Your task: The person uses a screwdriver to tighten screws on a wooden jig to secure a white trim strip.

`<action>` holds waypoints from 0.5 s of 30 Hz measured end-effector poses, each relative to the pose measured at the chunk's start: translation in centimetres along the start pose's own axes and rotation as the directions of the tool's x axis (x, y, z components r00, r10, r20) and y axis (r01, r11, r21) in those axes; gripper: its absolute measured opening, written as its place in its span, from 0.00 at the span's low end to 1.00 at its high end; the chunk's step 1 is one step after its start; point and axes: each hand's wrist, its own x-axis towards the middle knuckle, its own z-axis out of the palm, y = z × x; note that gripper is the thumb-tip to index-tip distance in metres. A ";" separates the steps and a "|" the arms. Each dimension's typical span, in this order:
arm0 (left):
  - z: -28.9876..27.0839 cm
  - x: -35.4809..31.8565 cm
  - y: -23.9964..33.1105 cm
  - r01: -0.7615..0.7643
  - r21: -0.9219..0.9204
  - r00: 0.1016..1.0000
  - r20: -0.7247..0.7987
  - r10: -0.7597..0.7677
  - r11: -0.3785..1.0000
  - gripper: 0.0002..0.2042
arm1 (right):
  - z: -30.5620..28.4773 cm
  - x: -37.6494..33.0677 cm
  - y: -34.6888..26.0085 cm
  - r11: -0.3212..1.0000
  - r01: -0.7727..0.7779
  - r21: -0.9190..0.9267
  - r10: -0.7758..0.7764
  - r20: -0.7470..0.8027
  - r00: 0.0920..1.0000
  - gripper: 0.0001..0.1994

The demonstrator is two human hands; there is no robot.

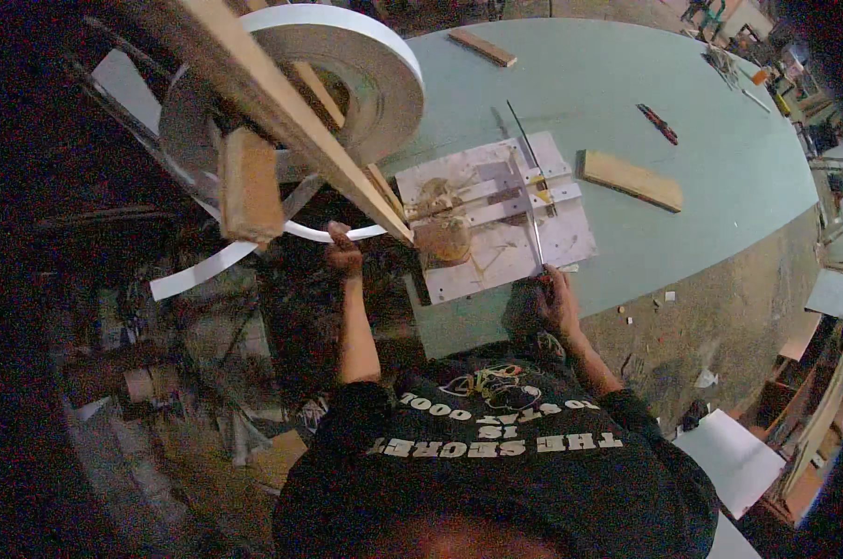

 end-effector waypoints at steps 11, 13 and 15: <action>0.7 -0.8 -8.4 0.082 -0.583 0.993 -0.018 -0.113 0.808 0.19 | -6.6 0.0 1.1 0.996 0.022 -0.082 -0.016 0.075 0.997 0.26; 0.8 -0.8 -10.7 0.086 -0.682 0.988 -0.035 -0.151 0.726 0.20 | -7.1 0.3 0.0 0.980 0.123 -0.153 -0.113 0.071 0.991 0.28; -0.7 0.3 -12.5 0.035 -0.773 0.986 -0.077 -0.148 0.633 0.21 | -5.9 0.9 -0.6 0.978 0.141 -0.156 -0.128 0.089 0.988 0.29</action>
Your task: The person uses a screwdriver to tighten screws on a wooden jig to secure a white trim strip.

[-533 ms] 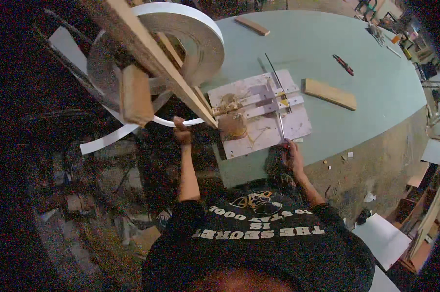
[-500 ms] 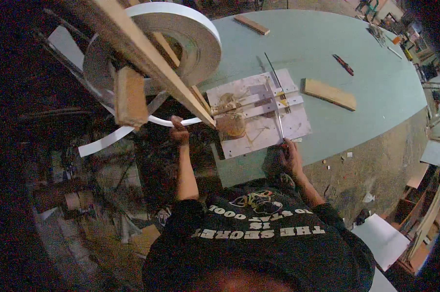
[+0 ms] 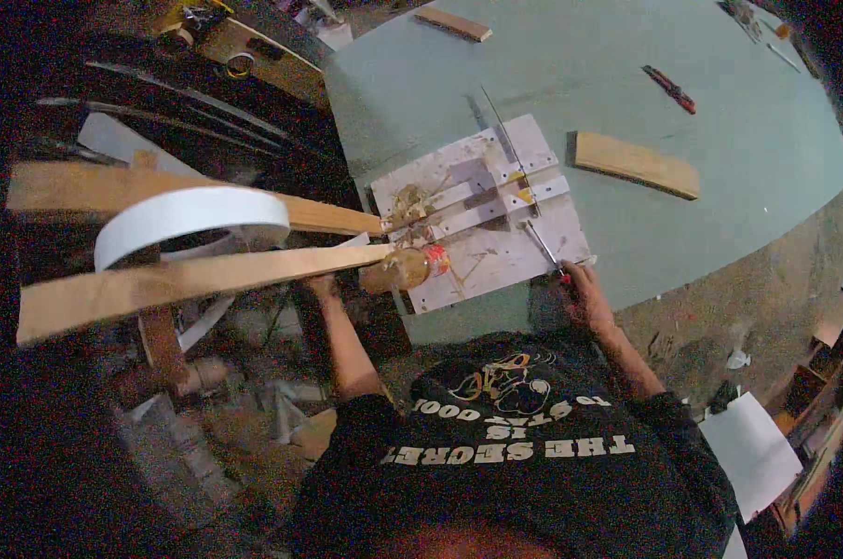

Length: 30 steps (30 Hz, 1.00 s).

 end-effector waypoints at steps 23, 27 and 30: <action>9.2 -8.7 10.2 0.059 0.679 0.931 0.227 -0.286 0.732 0.20 | 7.3 17.2 -17.4 0.978 0.172 -0.121 -0.097 0.467 0.879 0.17; 10.4 -9.3 11.6 0.044 0.690 0.933 0.230 -0.276 0.723 0.20 | 11.8 18.4 -11.9 0.971 0.224 -0.079 -0.160 0.477 0.864 0.19; 8.4 -10.8 13.1 0.078 0.716 0.944 0.171 -0.283 0.693 0.19 | 13.6 17.9 -12.8 0.980 0.157 -0.121 -0.071 0.526 0.847 0.18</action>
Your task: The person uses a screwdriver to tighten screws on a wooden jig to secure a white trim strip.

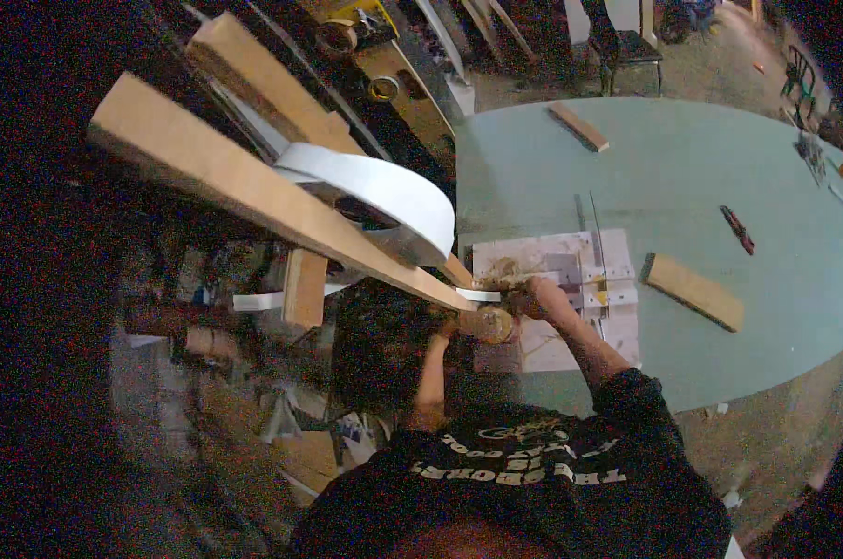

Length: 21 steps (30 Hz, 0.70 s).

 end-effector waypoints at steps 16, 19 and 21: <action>-2.0 2.7 1.2 -0.006 0.034 0.998 -0.070 0.009 0.999 0.18 | -1.0 0.5 -8.2 0.927 0.248 0.282 -0.272 0.047 0.961 0.13; -1.2 3.3 -0.2 0.005 0.070 0.999 -0.033 -0.002 0.998 0.18 | 0.4 -2.0 -9.9 0.892 0.187 0.412 -0.231 0.059 0.971 0.16; 0.1 5.8 3.6 -0.031 0.039 0.994 -0.107 0.035 0.999 0.18 | -6.2 0.4 -6.5 0.885 0.242 0.398 -0.287 0.055 0.956 0.18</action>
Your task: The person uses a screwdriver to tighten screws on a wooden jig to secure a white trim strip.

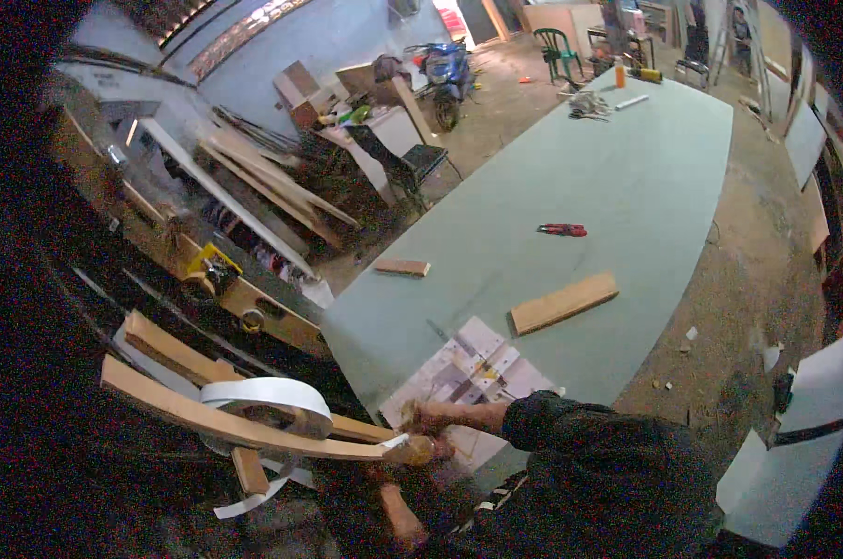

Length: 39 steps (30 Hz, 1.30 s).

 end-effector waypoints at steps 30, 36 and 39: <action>-5.0 -0.3 37.0 -0.681 0.731 0.726 0.682 -0.093 0.039 0.17 | -3.0 -5.8 0.6 0.958 -0.160 0.237 0.279 -0.664 0.694 0.14; 0.1 2.3 29.7 -0.753 0.656 0.611 0.725 -0.317 0.048 0.18 | -2.2 -8.9 7.1 0.888 -0.184 0.421 0.441 -0.668 0.600 0.13; 0.9 2.2 29.0 -0.744 0.647 0.591 0.753 -0.288 0.165 0.17 | -0.5 -9.3 7.7 0.870 -0.037 0.492 0.421 -0.701 0.576 0.14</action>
